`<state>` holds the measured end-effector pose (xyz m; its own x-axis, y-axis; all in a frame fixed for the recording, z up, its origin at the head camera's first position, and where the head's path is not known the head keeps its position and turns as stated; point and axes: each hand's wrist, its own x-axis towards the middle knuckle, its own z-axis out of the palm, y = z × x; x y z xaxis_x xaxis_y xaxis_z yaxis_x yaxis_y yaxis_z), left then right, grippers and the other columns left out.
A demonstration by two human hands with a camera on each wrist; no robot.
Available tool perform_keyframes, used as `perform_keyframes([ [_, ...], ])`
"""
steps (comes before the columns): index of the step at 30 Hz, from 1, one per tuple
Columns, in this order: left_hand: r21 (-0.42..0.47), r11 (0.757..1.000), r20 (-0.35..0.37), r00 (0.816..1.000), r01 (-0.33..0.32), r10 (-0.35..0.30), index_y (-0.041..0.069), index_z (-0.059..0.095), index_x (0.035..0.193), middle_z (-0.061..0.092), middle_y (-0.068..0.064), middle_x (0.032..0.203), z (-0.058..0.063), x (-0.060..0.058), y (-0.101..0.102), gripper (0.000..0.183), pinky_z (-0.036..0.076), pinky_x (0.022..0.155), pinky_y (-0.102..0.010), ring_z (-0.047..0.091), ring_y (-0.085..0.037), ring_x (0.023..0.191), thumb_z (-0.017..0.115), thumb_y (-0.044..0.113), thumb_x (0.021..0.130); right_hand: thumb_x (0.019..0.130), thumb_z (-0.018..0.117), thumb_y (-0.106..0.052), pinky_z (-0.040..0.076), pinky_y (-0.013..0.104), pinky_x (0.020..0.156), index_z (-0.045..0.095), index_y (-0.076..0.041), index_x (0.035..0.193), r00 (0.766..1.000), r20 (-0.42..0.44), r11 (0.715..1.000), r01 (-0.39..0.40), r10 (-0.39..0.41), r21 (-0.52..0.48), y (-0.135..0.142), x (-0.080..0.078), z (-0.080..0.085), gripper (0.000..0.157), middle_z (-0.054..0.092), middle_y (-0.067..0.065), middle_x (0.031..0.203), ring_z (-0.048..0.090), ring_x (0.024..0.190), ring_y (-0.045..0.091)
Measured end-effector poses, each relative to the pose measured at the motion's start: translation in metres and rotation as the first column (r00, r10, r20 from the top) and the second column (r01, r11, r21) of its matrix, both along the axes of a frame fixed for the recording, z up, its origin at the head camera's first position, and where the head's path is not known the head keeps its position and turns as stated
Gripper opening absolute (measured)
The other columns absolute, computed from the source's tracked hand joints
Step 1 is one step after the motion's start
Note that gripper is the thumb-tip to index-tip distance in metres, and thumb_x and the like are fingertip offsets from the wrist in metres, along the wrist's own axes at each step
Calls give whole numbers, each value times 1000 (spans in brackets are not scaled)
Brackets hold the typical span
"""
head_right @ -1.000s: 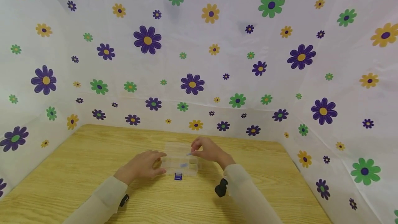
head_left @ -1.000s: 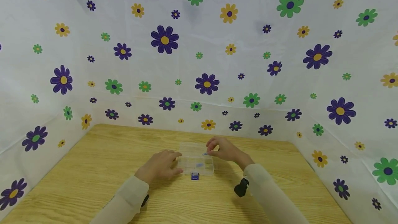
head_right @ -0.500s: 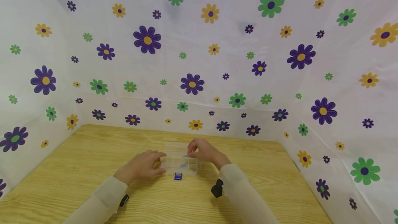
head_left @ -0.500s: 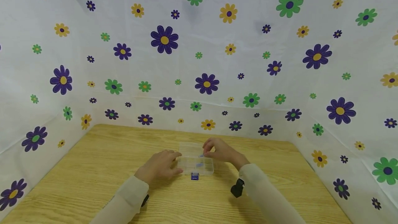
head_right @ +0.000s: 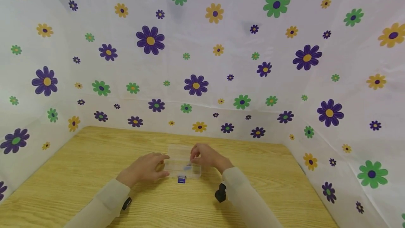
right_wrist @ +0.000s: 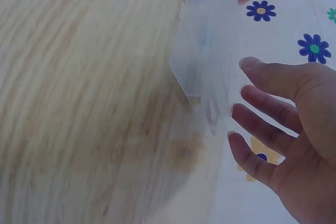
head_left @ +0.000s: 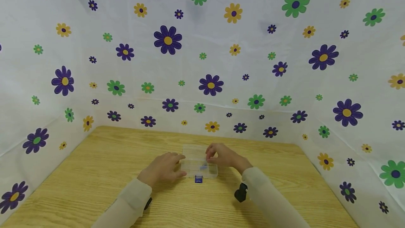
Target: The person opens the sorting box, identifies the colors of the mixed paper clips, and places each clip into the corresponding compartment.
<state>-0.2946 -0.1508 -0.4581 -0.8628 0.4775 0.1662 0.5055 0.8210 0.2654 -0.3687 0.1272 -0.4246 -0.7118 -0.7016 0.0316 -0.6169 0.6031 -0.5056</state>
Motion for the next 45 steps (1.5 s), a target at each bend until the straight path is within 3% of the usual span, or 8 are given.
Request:
perform_keyframes([
  [5, 6, 1000, 11, 1000, -1, 1, 5, 61, 140, 68, -18, 135, 2, 2, 1, 60, 54, 104, -56, 65, -38, 123, 69, 46, 96, 98, 70, -11, 56, 55, 101, 79, -5, 97, 999, -41, 999, -35, 35, -10, 16, -1, 4, 11, 68, 18, 123, 66, 107, 28],
  [15, 12, 1000, 23, 1000, -5, 4, 5, 61, 140, 68, -17, 135, 2, 2, 1, 59, 54, 105, -56, 65, -38, 124, 69, 44, 97, 97, 70, -9, 58, 58, 91, 77, 0, 96, 997, -73, 998, -9, 5, -60, 71, -2, 7, 11, 71, 19, 114, 68, 98, 29],
  [24, 8, 1000, 30, 1000, -9, 9, 6, 60, 141, 67, -16, 137, -1, 0, 0, 60, 53, 107, -55, 64, -38, 126, 69, 45, 96, 94, 72, -9, 58, 43, 87, 77, -3, 92, 994, -44, 995, 100, -101, -19, 109, -3, -4, 8, 73, 13, 107, 66, 95, 23],
  [31, 15, 1000, 15, 1000, 5, -5, 5, 61, 140, 68, -16, 134, -1, 0, 0, 60, 54, 104, -55, 65, -37, 123, 69, 45, 96, 90, 76, -11, 54, 56, 99, 76, -10, 86, 972, -34, 973, 232, -231, 10, 117, 1, -13, 4, 73, 9, 110, 64, 107, 28],
  [36, 13, 1000, 15, 1000, 5, -5, 4, 61, 140, 68, -16, 134, -1, 0, 0, 60, 54, 105, -54, 65, -37, 123, 69, 45, 96, 89, 79, -13, 53, 57, 100, 76, -14, 82, 958, -51, 958, 284, -282, 35, 119, 4, -17, 7, 71, 9, 113, 63, 109, 29],
  [41, 7, 1000, 10, 1000, 8, -8, 4, 61, 140, 69, -17, 133, 0, 0, -1, 61, 54, 105, -55, 65, -37, 122, 69, 46, 96, 88, 81, -16, 51, 59, 104, 77, -16, 80, 955, -71, 955, 292, -288, 46, 121, 3, -21, 9, 69, 12, 117, 62, 113, 32],
  [45, 1, 1000, 6, 1000, 10, -10, 4, 61, 140, 69, -17, 133, 0, 0, -1, 60, 54, 104, -55, 66, -37, 121, 69, 46, 96, 88, 81, -15, 51, 59, 104, 77, -16, 78, 961, -127, 964, 255, -246, 67, 121, 0, -23, 11, 69, 15, 117, 63, 112, 34],
])
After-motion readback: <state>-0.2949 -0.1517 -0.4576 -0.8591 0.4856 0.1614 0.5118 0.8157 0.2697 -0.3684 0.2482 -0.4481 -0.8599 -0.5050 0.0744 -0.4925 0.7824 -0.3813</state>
